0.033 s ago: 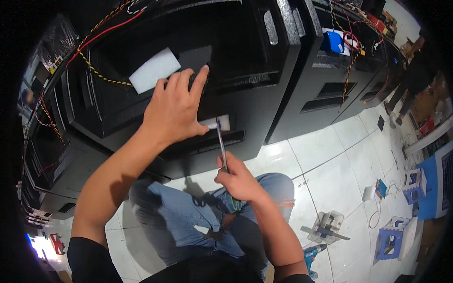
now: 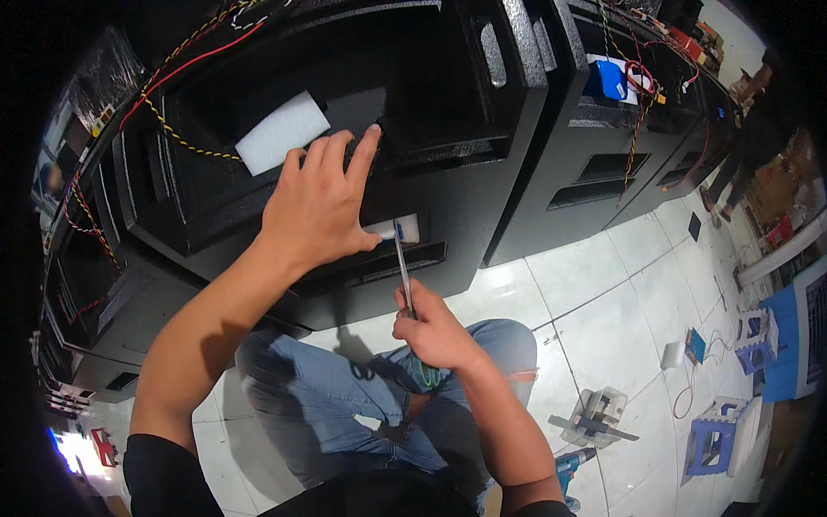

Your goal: The person sits on the floor and assembles a large black speaker. They cut a piece of white foam with a knife, insert it into the speaker, and then use a power drill to secure the speaker's cover with screws.

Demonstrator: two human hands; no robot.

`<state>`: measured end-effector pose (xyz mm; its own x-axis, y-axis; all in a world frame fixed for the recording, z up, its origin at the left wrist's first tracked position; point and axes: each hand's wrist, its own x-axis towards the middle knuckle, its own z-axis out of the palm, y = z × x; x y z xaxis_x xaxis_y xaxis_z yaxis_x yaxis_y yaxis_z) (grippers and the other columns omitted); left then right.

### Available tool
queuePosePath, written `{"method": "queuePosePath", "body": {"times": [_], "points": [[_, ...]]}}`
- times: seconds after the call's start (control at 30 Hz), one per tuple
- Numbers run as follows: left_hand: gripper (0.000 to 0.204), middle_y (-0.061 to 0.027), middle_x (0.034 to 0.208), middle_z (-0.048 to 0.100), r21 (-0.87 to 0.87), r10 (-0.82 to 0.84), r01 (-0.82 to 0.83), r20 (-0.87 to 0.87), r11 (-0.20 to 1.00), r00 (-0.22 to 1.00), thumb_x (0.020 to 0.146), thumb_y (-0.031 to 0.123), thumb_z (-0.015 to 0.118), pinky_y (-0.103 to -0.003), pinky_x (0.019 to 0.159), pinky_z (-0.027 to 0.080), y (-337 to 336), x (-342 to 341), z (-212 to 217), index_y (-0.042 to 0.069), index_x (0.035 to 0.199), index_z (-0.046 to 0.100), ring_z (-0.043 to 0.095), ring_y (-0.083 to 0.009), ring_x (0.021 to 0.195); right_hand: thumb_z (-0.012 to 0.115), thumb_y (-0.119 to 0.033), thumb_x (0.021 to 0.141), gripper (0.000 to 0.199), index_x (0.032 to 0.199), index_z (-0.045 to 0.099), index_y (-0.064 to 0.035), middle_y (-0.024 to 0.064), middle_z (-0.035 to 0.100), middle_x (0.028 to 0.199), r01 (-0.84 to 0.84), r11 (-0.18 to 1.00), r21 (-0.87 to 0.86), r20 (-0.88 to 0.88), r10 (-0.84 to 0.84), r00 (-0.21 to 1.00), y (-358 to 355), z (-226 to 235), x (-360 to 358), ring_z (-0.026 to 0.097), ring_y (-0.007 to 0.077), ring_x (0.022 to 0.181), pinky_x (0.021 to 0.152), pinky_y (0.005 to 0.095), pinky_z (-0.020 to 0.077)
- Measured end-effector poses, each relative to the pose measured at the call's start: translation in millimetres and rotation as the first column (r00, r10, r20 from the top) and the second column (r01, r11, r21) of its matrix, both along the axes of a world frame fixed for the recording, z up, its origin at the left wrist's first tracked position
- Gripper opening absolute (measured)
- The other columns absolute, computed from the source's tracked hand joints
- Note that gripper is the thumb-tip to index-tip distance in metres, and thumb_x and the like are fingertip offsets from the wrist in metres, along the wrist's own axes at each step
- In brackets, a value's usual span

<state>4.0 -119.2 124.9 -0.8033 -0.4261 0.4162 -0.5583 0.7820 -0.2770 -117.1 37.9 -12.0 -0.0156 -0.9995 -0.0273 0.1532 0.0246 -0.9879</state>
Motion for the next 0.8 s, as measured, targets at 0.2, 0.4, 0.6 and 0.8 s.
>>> {"method": "queuePosePath", "body": {"times": [0.2, 0.4, 0.6, 0.8], "points": [[0.100, -0.0134, 0.112, 0.058, -0.107, -0.071, 0.061, -0.094, 0.992, 0.993, 0.057, 0.037, 0.087, -0.041, 0.081, 0.045, -7.7, -3.0, -2.5, 0.002, 0.143, 0.050, 0.058, -0.0258, 0.099, 0.052, 0.005, 0.080, 0.026, 0.095, 0.037, -0.0099, 0.0005, 0.042, 0.067, -0.102, 0.991, 0.089, 0.032, 0.099, 0.995, -17.8, 16.6, -12.8, 0.044, 0.0101, 0.054, 0.046, 0.0266, 0.0339], [0.097, -0.0150, 0.115, 0.059, -0.113, -0.020, 0.010, -0.088, 0.994, 0.996, 0.057, 0.036, 0.087, -0.045, 0.086, 0.044, -0.1, -15.2, -8.7, 0.005, 0.142, 0.051, 0.058, -0.0279, 0.100, 0.059, 0.003, 0.078, 0.027, 0.096, 0.042, -0.0089, 0.0019, 0.048, 0.067, -0.179, 0.973, 0.148, -0.126, 0.198, 0.972, -34.7, 32.8, -42.3, 0.049, 0.0110, 0.055, 0.047, 0.0273, 0.0370], [0.116, -0.0184, 0.133, 0.054, -0.026, 0.086, -0.086, -0.023, 0.996, 0.996, 0.054, 0.041, 0.094, -0.050, 0.099, 0.041, 6.8, -15.5, -1.4, 0.008, 0.151, 0.040, 0.053, -0.0330, 0.121, 0.060, 0.003, 0.077, 0.026, 0.091, 0.043, -0.0101, 0.0020, 0.049, 0.067, -0.296, 0.923, 0.247, 0.026, 0.299, 0.954, -46.6, 62.2, -55.7, 0.051, 0.0117, 0.055, 0.048, 0.0272, 0.0387], [0.128, -0.0222, 0.136, 0.052, 0.030, -0.016, 0.014, 0.078, 0.999, 0.997, 0.053, 0.037, 0.096, -0.048, 0.096, 0.045, -8.1, 9.2, 10.4, 0.017, 0.159, 0.027, 0.055, -0.0372, 0.123, 0.062, -0.002, 0.077, 0.021, 0.087, 0.046, -0.0092, -0.0008, 0.049, 0.073, -0.091, 0.993, 0.080, -0.073, 0.097, 0.993, -0.5, 19.5, -33.3, 0.051, 0.0098, 0.064, 0.055, 0.0276, 0.0393]]}}
